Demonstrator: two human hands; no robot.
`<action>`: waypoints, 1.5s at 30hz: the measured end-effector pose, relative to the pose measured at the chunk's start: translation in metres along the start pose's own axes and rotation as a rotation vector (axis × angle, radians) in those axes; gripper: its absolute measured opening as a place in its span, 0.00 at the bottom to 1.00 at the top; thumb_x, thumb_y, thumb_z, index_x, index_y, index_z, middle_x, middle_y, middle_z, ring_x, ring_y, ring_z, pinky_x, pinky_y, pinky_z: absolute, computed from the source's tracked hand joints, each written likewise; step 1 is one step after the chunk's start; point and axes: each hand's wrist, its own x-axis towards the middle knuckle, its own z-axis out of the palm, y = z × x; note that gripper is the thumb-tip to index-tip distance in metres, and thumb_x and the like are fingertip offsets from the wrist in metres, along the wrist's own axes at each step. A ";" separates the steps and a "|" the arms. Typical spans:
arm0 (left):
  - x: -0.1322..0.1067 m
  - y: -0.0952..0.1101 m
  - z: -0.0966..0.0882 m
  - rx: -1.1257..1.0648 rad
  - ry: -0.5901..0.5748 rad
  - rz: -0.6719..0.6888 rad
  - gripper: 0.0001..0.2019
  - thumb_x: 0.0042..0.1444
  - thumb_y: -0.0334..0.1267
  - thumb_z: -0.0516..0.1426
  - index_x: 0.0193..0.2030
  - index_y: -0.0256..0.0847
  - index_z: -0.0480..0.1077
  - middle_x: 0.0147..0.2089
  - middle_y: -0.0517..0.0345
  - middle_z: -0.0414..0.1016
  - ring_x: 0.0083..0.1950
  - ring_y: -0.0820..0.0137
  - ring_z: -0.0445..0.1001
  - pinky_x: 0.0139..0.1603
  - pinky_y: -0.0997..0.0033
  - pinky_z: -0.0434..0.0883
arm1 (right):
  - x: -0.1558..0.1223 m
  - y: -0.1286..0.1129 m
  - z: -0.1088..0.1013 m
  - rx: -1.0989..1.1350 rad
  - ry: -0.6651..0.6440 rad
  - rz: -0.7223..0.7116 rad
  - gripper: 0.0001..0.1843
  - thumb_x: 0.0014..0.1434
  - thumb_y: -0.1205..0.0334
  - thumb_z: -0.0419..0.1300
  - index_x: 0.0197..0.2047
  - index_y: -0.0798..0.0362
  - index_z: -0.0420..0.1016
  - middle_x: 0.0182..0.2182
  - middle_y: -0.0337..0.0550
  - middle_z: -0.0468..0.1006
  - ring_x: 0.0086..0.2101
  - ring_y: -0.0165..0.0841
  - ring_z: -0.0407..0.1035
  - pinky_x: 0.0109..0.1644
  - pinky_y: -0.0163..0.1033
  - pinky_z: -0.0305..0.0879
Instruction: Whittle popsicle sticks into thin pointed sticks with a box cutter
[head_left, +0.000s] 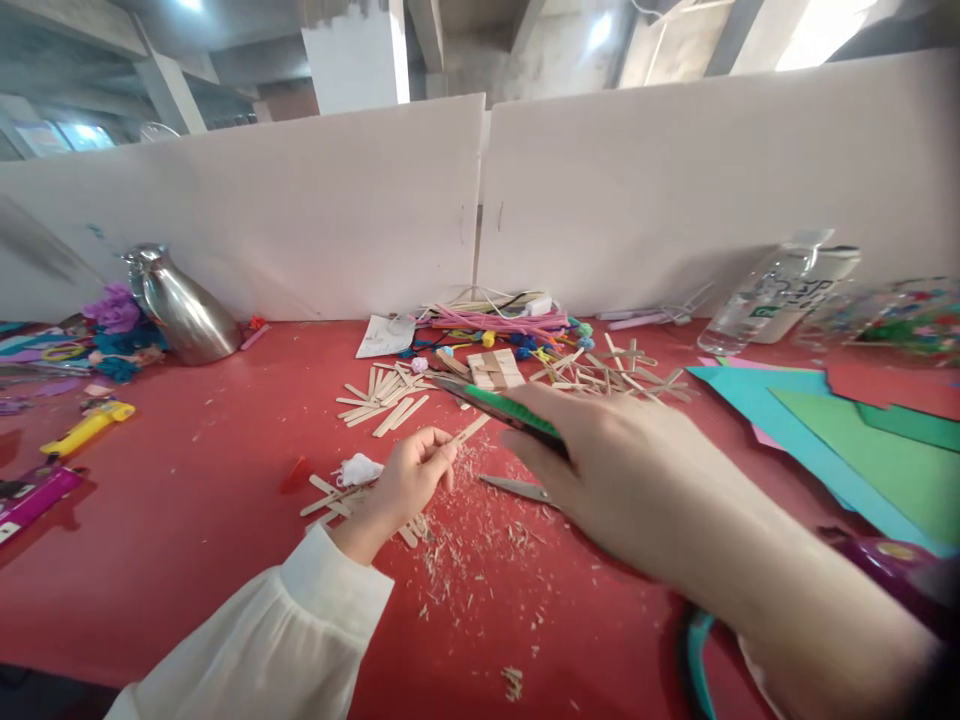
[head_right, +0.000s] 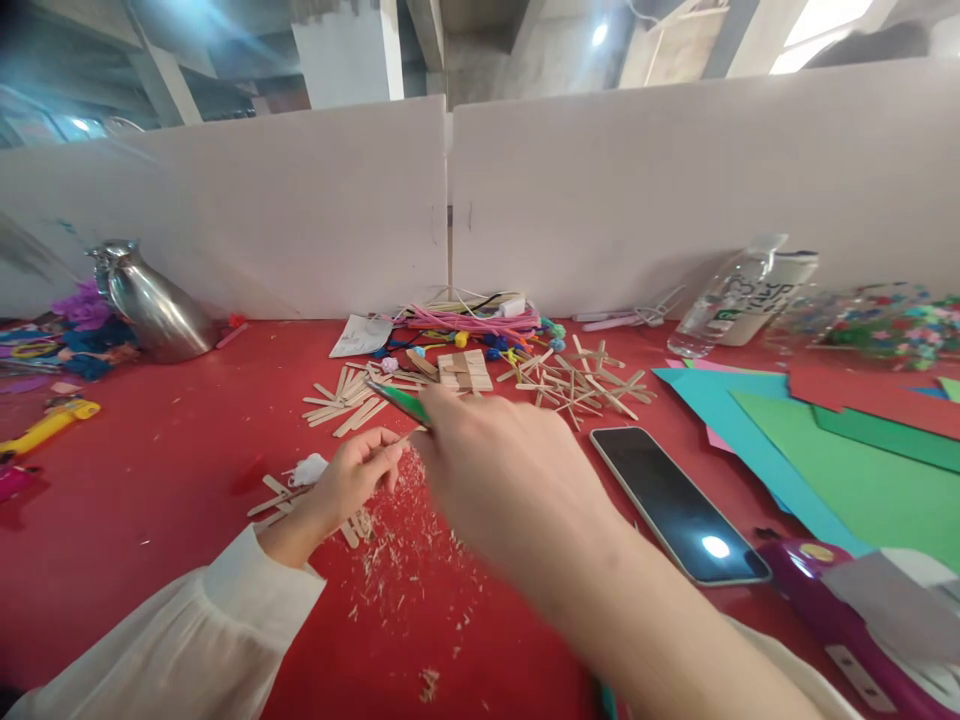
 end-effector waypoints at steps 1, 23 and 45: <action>0.000 -0.002 0.000 0.029 -0.032 0.040 0.12 0.56 0.44 0.52 0.29 0.38 0.63 0.18 0.65 0.64 0.21 0.76 0.60 0.25 0.76 0.59 | -0.002 0.013 0.008 0.077 -0.075 0.033 0.09 0.54 0.60 0.53 0.34 0.49 0.74 0.14 0.35 0.71 0.14 0.29 0.63 0.16 0.32 0.52; -0.006 0.001 0.006 -0.211 -0.026 -0.143 0.11 0.57 0.44 0.51 0.30 0.39 0.61 0.18 0.64 0.66 0.18 0.78 0.54 0.20 0.77 0.51 | -0.042 0.059 0.082 0.445 -0.145 0.090 0.12 0.60 0.59 0.51 0.44 0.48 0.73 0.30 0.39 0.80 0.28 0.31 0.75 0.29 0.33 0.71; -0.011 0.003 0.010 -0.357 0.010 -0.096 0.09 0.57 0.42 0.51 0.31 0.39 0.61 0.18 0.63 0.69 0.17 0.80 0.53 0.19 0.78 0.51 | -0.045 0.044 0.074 -0.043 0.105 -0.270 0.18 0.61 0.63 0.47 0.46 0.47 0.75 0.31 0.42 0.78 0.21 0.29 0.73 0.16 0.33 0.62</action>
